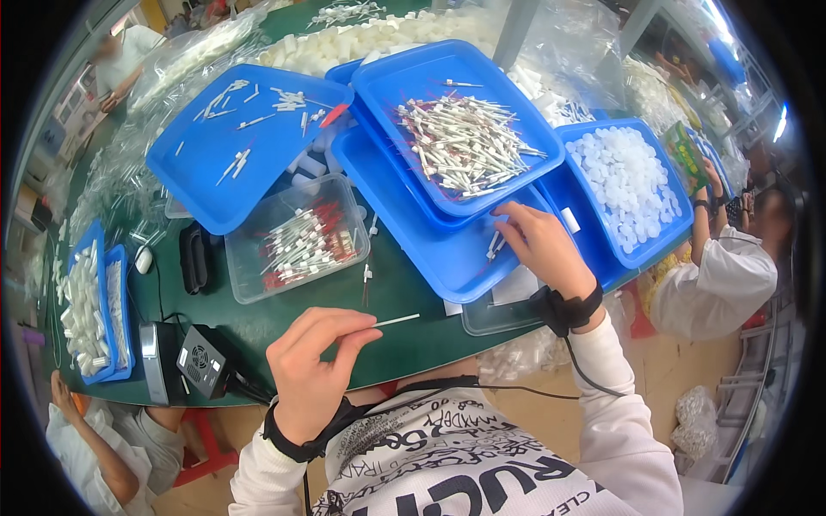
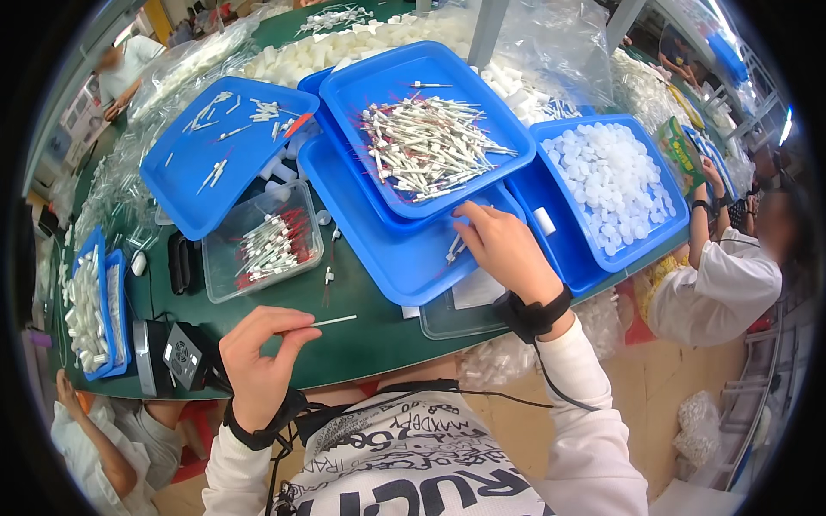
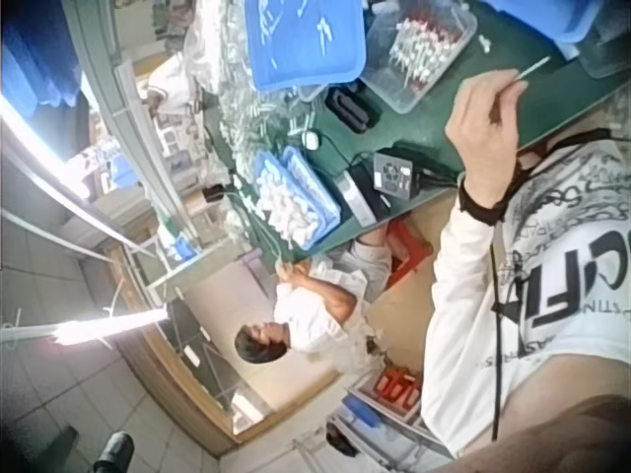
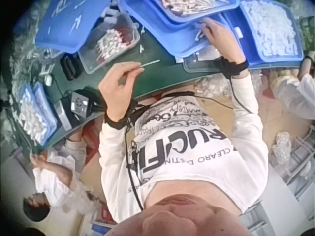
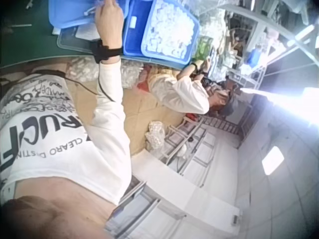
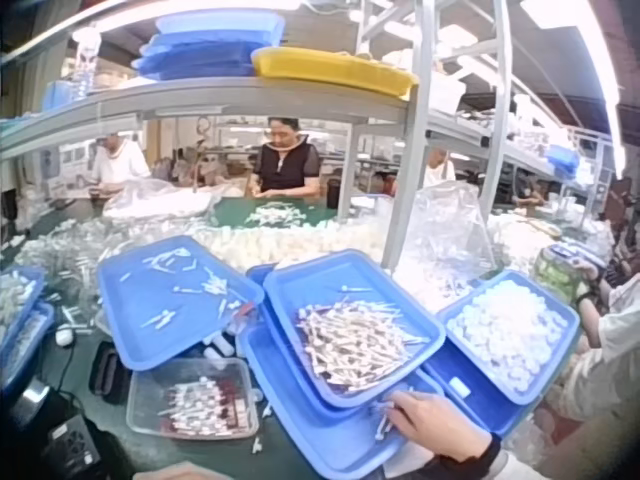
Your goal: The person repeatedly picks up small white plastic pieces and thin white sticks from blue trays on a green table. They insert the sticks into the plastic pieces by hand and place the assembled units into a clear plastic container.
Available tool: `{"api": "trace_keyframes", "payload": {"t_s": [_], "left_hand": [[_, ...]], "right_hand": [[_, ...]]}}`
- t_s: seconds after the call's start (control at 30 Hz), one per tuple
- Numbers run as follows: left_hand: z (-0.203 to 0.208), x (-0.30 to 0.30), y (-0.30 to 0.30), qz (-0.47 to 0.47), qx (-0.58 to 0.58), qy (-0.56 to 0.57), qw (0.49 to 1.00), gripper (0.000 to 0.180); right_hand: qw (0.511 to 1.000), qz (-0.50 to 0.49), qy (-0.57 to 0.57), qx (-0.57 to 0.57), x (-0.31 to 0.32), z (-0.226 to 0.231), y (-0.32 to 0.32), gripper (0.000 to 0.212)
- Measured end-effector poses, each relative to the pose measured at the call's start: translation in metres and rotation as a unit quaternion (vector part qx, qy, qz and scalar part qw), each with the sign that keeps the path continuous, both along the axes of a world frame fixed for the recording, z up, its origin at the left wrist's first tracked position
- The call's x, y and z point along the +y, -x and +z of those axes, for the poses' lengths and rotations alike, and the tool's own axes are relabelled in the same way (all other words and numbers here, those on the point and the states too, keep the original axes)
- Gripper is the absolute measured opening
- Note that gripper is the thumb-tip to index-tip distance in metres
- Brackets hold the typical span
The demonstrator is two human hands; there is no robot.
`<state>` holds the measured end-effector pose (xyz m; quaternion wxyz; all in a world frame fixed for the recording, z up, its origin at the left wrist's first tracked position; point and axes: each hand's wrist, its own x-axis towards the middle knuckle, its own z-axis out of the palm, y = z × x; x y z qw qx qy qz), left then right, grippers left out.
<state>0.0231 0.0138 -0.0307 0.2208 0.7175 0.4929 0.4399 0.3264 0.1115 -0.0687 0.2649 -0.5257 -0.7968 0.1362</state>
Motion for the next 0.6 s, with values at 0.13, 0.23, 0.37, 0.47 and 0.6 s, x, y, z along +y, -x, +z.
{"api": "trace_keyframes", "payload": {"t_s": [0.13,0.23,0.37,0.47,0.6], "left_hand": [[-0.002,-0.001,-0.001,0.010,-0.062,0.043,0.997,0.017],[-0.006,-0.001,0.001,-0.009,-0.117,0.085,0.989,0.018],[-0.002,-0.004,0.000,-0.028,-0.144,0.128,0.981,0.022],[0.003,-0.008,-0.001,-0.028,-0.148,0.131,0.980,0.025],[0.015,-0.020,0.004,-0.010,-0.147,0.091,0.985,0.026]], "right_hand": [[0.997,0.052,0.058,0.019,-0.003,0.021,-0.003,0.017],[0.988,0.135,0.042,-0.067,0.008,0.015,-0.009,0.016],[0.980,0.138,0.033,-0.137,0.011,0.014,-0.004,0.009],[0.987,0.119,-0.010,-0.106,0.010,0.012,-0.006,0.007],[0.996,0.073,-0.037,0.022,-0.026,0.052,0.029,0.011]]}}
